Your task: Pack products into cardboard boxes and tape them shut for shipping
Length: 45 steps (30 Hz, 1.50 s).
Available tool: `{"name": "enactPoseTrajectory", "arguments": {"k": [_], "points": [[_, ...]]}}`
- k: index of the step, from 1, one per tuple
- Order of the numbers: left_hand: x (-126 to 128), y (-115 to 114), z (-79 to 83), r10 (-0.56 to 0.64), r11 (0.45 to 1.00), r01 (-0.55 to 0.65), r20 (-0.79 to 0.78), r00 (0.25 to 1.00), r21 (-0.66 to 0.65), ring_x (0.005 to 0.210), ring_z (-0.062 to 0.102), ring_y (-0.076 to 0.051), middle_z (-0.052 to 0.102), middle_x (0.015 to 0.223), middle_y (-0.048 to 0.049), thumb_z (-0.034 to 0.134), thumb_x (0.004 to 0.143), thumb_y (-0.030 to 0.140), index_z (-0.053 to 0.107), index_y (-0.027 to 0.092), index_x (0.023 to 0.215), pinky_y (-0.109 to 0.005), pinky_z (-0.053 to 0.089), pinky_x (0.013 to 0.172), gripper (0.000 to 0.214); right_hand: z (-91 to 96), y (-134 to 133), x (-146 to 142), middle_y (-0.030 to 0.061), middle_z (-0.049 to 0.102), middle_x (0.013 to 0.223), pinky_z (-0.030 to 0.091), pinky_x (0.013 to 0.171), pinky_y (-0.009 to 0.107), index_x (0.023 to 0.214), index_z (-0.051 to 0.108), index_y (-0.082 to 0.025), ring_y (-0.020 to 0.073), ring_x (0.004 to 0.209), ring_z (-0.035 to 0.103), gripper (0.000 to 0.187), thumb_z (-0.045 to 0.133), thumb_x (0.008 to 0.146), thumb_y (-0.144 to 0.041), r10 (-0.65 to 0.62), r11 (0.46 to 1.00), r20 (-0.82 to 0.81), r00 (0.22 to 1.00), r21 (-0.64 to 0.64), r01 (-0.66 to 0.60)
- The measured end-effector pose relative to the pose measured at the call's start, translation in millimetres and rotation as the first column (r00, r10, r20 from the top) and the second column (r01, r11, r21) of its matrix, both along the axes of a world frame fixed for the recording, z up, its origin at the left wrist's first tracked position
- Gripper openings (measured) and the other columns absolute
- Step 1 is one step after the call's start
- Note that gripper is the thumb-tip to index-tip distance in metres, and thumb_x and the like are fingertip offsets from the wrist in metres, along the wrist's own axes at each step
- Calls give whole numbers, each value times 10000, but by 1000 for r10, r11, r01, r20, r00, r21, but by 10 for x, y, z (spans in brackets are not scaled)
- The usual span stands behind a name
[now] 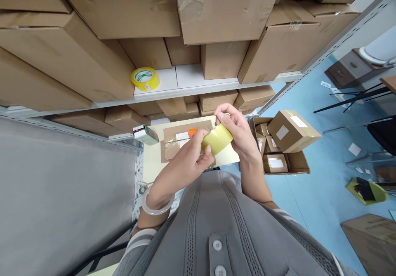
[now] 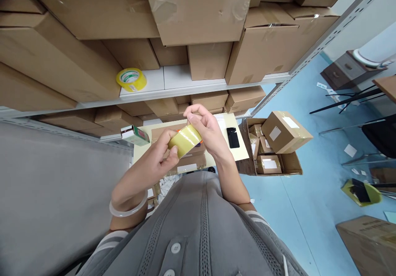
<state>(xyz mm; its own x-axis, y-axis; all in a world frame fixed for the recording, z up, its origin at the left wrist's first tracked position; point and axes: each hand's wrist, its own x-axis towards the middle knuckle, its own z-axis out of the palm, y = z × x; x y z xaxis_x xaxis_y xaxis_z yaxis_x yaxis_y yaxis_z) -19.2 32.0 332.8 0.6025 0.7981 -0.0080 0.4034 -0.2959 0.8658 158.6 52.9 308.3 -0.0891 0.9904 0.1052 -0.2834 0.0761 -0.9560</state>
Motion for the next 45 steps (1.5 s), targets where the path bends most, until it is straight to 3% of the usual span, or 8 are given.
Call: {"name": "enactPoseTrajectory", "arguments": {"k": [17,21,23,25,28,32,37,45], "points": [[-42,18,-74,38,999,-37,-51,998,27,601,424,-122,471,733,47,383,920,148,434,234,987,-248,347,552,120,6,-9,6,-63,438,641,309,389,214,954,555,-245,87,465,375,301,640,893,-527,29,1000,-3,1000,-6,-29],[-106,36,-48,-19,997,21,-30,999,73,730,538,-139,574,862,8,354,966,173,495,237,1107,-267,445,659,210,15,-33,-2,-60,435,653,308,407,221,948,551,-247,86,472,361,295,645,890,-520,-7,1000,3,1000,5,7],[-129,21,-26,56,985,-59,20,998,163,937,596,-166,615,1041,-35,347,1003,221,505,252,1210,-311,487,820,263,21,-58,-22,-56,435,665,309,418,224,947,550,-253,87,479,355,275,625,904,-515,-80,996,12,997,32,80],[-126,-6,-23,229,928,-253,118,966,273,1104,576,-192,596,1171,-64,392,1016,275,514,260,1247,-358,473,954,262,37,-96,-52,-51,432,678,321,434,228,958,540,-268,94,492,364,257,592,922,-518,-199,978,22,980,66,197],[-74,-44,-66,412,805,-483,261,873,346,1058,585,-194,589,1117,-62,567,960,356,571,246,1116,-360,499,938,192,84,-173,-110,-43,429,697,348,464,243,980,519,-292,112,521,392,242,563,935,-525,-362,927,53,931,126,354],[30,-63,-133,419,810,-507,314,852,295,872,598,-156,593,941,-26,658,906,389,596,226,923,-295,532,784,174,141,-266,-181,-29,434,718,379,500,265,982,511,-303,137,575,437,214,568,936,-505,-462,875,86,883,205,438],[84,-74,-118,442,813,-532,343,828,235,870,603,-149,615,897,-19,611,938,357,622,224,888,-282,532,781,142,146,-315,-213,-11,485,746,429,555,290,987,522,-299,156,641,512,171,555,951,-462,-525,830,100,845,278,483],[101,-68,-107,449,810,-535,332,829,241,864,596,-158,621,893,-18,561,962,322,607,225,879,-291,513,776,136,122,-327,-192,2,543,781,475,604,313,1005,546,-288,174,700,580,161,566,946,-436,-533,821,166,830,339,459]]}}
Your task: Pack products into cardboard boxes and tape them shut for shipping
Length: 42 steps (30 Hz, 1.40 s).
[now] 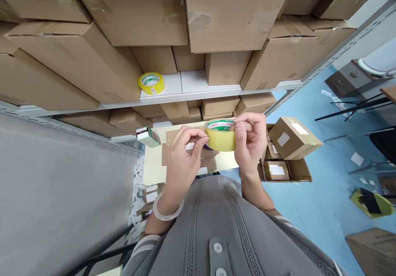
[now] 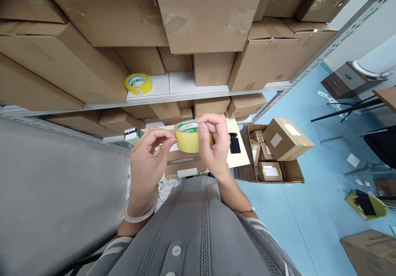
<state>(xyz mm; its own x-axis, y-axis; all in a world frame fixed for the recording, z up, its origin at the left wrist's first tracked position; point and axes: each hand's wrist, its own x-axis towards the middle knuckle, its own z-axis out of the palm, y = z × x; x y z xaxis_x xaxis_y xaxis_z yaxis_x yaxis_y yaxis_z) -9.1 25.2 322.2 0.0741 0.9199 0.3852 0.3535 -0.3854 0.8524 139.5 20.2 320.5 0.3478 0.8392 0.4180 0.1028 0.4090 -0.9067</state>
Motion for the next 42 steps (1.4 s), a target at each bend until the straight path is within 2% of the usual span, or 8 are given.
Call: {"name": "enactPoseTrajectory", "arguments": {"k": [6,11,17,23,32,35,38,42], "points": [[34,68,-45,14,999,-11,-89,996,36,854,557,-162,563,890,-23,417,1014,254,492,230,859,-303,475,780,173,-51,23,-7,14,556,834,478,608,313,1003,555,-284,170,724,589,166,569,943,-438,39,999,-13,999,-4,-39],[12,144,-94,91,996,-92,83,992,14,843,602,-147,576,918,-19,366,1035,287,455,237,905,-328,497,839,165,-63,35,33,-11,502,743,431,557,298,992,536,-295,156,642,523,164,565,947,-450,63,998,-108,992,-21,-65],[-6,145,-58,-31,997,48,244,969,-67,810,628,-140,617,865,-15,425,1023,398,448,235,937,-317,537,799,186,-68,119,72,-31,428,689,388,525,280,973,526,-295,141,588,463,183,571,944,-470,82,995,-179,980,-46,-92],[-22,122,-5,-85,994,102,300,950,-41,760,620,-121,610,807,3,496,1004,369,492,223,942,-272,525,738,159,-136,245,97,-52,367,638,372,506,256,946,518,-290,125,552,417,186,570,947,-468,164,983,-325,931,-24,-182],[-37,91,-4,-101,990,118,194,976,-79,744,596,-104,595,793,2,459,1021,354,572,205,898,-229,507,708,223,-193,297,124,-66,333,607,384,503,241,911,537,-273,117,529,365,188,624,917,-440,245,959,-444,862,-20,-283],[-51,137,-21,-39,996,63,315,948,-65,697,603,-97,591,786,12,422,1029,392,533,213,904,-238,528,707,244,-178,288,146,-70,298,597,402,515,248,880,528,-269,120,514,339,200,621,916,-443,263,945,-476,839,-50,-324],[-125,218,-26,84,996,-77,423,902,-33,685,621,-94,608,816,13,421,1026,414,503,222,929,-246,547,711,230,-155,283,173,-78,236,576,417,529,254,842,511,-264,123,499,292,209,626,910,-424,293,927,-514,806,-54,-371],[-282,325,-121,156,986,-166,318,935,4,754,649,-110,640,861,-5,449,1017,395,536,213,950,-260,541,752,212,-160,295,197,-81,214,574,432,546,255,825,507,-259,123,499,271,203,643,900,-391,300,925,-550,780,-33,-379]]}}
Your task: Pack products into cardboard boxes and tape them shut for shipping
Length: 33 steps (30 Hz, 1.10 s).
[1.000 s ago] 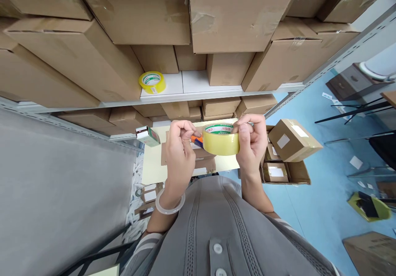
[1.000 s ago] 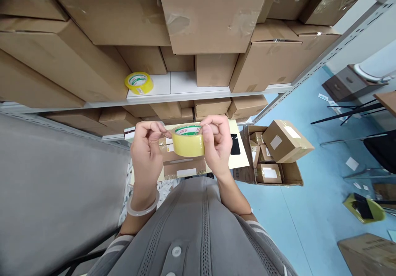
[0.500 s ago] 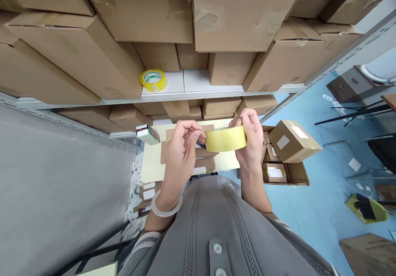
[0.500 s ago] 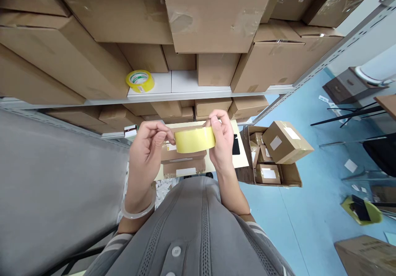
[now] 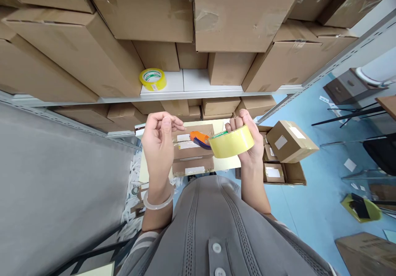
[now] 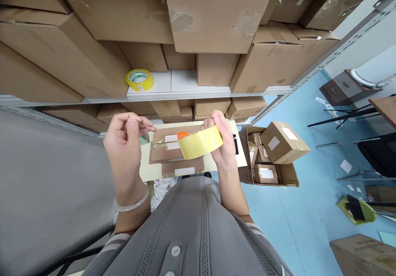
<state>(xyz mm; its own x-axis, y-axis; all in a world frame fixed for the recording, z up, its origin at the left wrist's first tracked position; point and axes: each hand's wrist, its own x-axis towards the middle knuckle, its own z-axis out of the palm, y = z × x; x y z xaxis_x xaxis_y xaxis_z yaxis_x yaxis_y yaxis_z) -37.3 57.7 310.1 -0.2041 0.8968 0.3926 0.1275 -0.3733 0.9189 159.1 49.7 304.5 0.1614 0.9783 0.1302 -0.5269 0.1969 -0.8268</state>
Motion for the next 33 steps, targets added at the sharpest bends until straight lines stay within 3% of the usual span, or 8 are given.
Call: {"name": "enactPoseTrajectory", "arguments": {"k": [2,4,8,11,15,22,27,33], "points": [[-92,58,-185,54,998,-56,-164,985,-6,792,649,-119,651,885,-12,426,1025,372,558,210,968,-270,519,787,217,-32,6,20,-79,236,582,442,556,255,840,520,-261,123,504,297,200,654,893,-400,-9,1000,14,1000,-5,9],[-198,119,-501,119,991,-134,-394,911,-10,822,637,-133,657,890,-20,401,1031,339,576,206,968,-279,485,815,229,-83,9,50,-76,262,591,445,555,254,852,527,-263,123,509,328,208,664,886,-416,-20,1000,39,999,-16,20],[-413,182,-1386,66,971,-222,-796,601,-88,832,616,-198,661,925,-82,345,1032,295,599,177,950,-306,439,747,291,-202,7,108,-73,306,605,425,535,240,832,515,-259,115,511,348,229,673,881,-418,-34,998,49,998,-43,36],[-498,127,-2012,-17,967,-227,-918,396,-116,839,617,-239,667,897,-125,365,1008,243,624,143,921,-344,427,777,291,-263,14,108,-71,319,611,412,535,229,827,523,-253,110,520,346,218,680,880,-394,-13,997,24,1000,-70,15],[-486,-20,-2522,-149,974,-120,-940,308,-194,788,612,-230,646,768,-79,356,917,42,637,171,851,-342,419,789,316,-299,41,70,-67,322,610,401,542,218,824,548,-246,110,539,341,194,698,866,-361,9,994,-10,1000,-108,-10],[-509,-141,-2747,-175,974,-82,-927,331,-213,936,635,-243,699,955,-122,376,916,52,680,147,977,-363,432,850,324,-350,95,7,-56,359,647,406,544,218,809,539,-248,115,573,384,229,716,846,-389,6,989,33,999,-147,-1],[-540,-225,-2727,-182,974,-68,-925,334,-216,978,639,-243,691,1009,-145,376,967,133,702,140,1043,-376,434,893,335,-347,113,-35,-62,363,646,384,531,203,794,521,-238,103,568,381,248,722,841,-375,30,988,24,999,-153,-26],[-421,-367,-2615,-201,935,-229,-935,292,-272,1037,624,-304,646,1174,-220,336,1023,341,534,81,1396,-449,423,910,496,-336,119,-37,-66,383,644,402,556,207,794,516,-238,104,579,408,253,717,838,-385,23,987,22,999,-159,-19]]}}
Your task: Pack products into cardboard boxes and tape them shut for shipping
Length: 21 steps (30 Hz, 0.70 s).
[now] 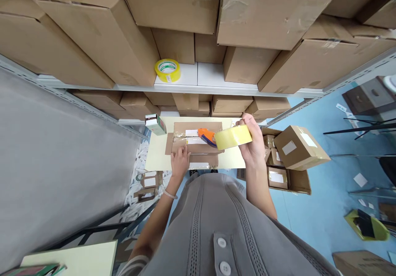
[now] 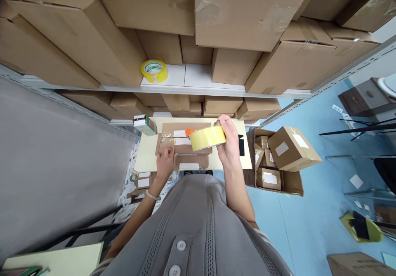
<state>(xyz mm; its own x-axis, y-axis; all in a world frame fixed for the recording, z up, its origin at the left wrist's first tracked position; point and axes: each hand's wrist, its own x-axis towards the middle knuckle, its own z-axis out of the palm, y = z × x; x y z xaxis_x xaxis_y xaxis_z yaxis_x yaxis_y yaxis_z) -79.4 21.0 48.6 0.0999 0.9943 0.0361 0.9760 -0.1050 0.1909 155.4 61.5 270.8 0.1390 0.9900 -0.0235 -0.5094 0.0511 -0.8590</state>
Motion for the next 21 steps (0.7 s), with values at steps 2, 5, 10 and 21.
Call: {"name": "enactPoseTrajectory", "arguments": {"k": [2,5,10,21], "points": [[59,10,94,66,998,-66,25,998,-15,1037,625,-318,636,1190,-234,323,1026,370,511,64,1414,-471,423,919,528,2,-2,4,-64,394,651,398,549,208,799,522,-238,104,580,412,253,719,835,-392,-15,1000,10,1000,-2,15],[146,81,414,100,993,-108,161,982,45,1103,609,-324,630,1195,-222,343,1026,368,528,96,1405,-462,435,929,502,18,-17,-5,-62,406,657,379,518,211,819,538,-243,104,569,403,255,712,835,-429,-48,999,55,997,1,48],[315,164,1412,-142,940,-46,512,847,337,1045,620,-221,640,1126,-122,401,1028,333,619,207,1303,-349,481,881,373,98,-101,-97,-60,421,656,331,476,217,883,574,-253,98,533,369,227,692,862,-446,-107,993,159,982,59,98],[525,72,2505,-466,877,167,711,527,451,777,632,-120,726,1019,-39,646,928,308,701,251,1144,-246,518,686,230,472,-386,-241,-42,431,672,320,473,252,917,579,-289,111,526,360,188,650,903,-463,-174,980,335,926,154,128]]}}
